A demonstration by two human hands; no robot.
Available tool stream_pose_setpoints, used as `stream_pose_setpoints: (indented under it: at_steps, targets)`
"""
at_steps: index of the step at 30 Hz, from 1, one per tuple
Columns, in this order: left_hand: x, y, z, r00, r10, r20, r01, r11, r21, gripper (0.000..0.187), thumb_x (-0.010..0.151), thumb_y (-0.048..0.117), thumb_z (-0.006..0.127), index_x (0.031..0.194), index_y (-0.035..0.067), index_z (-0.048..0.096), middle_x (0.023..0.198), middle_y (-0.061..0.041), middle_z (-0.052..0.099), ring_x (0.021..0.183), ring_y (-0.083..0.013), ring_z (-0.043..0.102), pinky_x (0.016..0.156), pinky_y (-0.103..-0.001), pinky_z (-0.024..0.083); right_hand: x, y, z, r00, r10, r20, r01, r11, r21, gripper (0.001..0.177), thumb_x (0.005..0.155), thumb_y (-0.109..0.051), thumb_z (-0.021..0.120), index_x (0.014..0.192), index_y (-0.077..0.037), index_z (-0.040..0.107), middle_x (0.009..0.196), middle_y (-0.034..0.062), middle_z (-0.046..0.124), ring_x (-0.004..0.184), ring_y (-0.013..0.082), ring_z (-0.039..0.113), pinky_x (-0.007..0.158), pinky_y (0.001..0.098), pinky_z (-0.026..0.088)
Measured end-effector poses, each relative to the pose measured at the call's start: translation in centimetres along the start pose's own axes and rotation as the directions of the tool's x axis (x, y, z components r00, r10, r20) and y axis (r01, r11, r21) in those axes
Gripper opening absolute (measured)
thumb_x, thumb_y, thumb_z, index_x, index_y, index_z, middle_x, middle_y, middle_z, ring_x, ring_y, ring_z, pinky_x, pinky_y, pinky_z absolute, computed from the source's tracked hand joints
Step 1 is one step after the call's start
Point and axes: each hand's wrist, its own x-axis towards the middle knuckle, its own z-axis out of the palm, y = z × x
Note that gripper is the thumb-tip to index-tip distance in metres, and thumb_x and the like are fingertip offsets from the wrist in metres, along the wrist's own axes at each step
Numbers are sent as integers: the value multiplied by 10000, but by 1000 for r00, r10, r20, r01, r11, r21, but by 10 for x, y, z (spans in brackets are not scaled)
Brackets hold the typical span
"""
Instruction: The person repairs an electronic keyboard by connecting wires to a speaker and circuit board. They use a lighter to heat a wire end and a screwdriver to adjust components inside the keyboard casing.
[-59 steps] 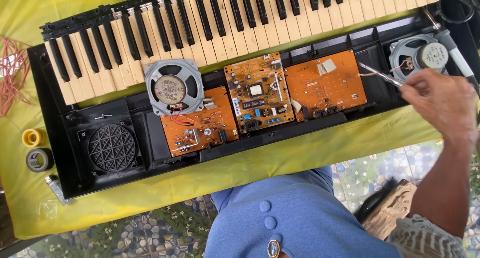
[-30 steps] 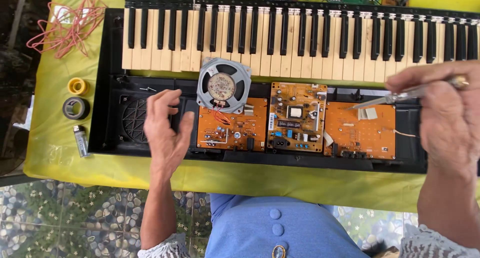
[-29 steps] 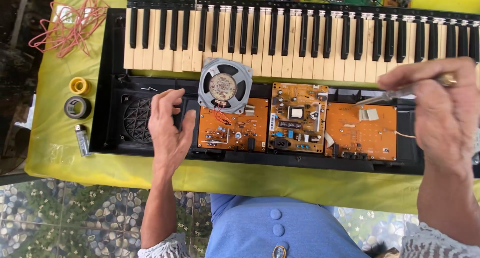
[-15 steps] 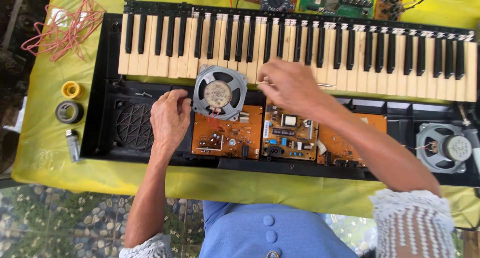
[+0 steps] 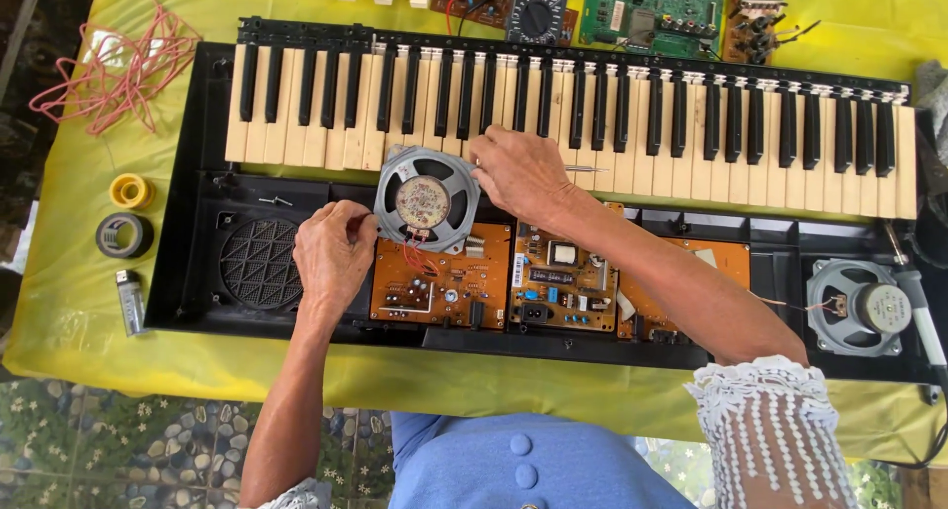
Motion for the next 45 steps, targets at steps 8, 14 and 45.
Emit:
stream_pose_setpoints:
  at_steps: [8,14,45]
  targets:
    - [-4,8,-8,1000,0,-11,-1,996,-94,43,919,184,734,915,145,717,732,-61,592,712,-309,669,636,-466,563,4,6,4,996,32,81,-37,998,59,144,899,-258,764,958,-195,648,891,13,611,856,272,703,728,446,596]
    - [-2,-1,-1,1000,-22,17,26,956,-291,119,897,111,744,1011,77,737,773,-84,655,714,-219,677,623,-354,556,4,-1,-18,989,-7,149,1,999,40,189,889,-243,789,989,-208,633,909,-7,592,861,245,697,736,430,597]
    - [-8,-12,-14,983,-61,-175,-26,889,-457,90,891,6,715,834,77,710,594,-54,664,495,-133,570,490,-258,453,22,-20,-21,998,35,58,-55,923,381,73,917,-117,792,942,-136,726,785,25,683,767,249,721,712,428,583]
